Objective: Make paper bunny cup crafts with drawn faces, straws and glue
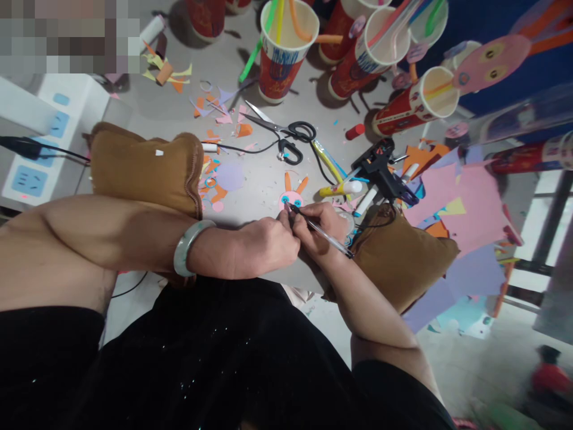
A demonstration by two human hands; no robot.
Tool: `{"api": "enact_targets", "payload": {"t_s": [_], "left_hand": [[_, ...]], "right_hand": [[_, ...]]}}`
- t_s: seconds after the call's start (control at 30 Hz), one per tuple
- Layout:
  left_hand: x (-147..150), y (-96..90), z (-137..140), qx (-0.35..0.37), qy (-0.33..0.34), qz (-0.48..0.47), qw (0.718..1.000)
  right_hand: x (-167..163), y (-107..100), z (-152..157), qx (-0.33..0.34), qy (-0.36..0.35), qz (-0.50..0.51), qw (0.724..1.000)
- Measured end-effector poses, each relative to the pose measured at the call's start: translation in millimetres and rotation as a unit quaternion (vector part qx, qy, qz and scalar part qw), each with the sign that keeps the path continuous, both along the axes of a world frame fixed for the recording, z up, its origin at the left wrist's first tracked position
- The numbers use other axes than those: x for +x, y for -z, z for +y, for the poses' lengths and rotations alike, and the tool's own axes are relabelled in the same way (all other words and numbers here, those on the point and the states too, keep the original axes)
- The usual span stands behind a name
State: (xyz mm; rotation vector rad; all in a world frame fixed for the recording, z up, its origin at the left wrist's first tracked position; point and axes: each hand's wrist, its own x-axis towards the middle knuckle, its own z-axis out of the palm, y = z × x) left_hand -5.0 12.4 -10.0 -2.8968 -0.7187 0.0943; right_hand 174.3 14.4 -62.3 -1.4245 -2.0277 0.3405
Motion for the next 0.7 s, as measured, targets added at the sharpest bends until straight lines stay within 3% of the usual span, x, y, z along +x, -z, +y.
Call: {"api": "enact_targets", "payload": {"t_s": [0.33,0.7], "left_hand": [[0.4,-7.8,2.7,-0.043,-0.002,0.014,0.999],[0.0,1.3,-1.4,-0.005,-0.004,-0.008,1.000]], "right_hand": [[-0.3,-1.5,1.8,-0.019,0.003,-0.014,1.000],[-0.1,-1.9,2.2,-0.021,-0.015,-0.001,1.000]]}}
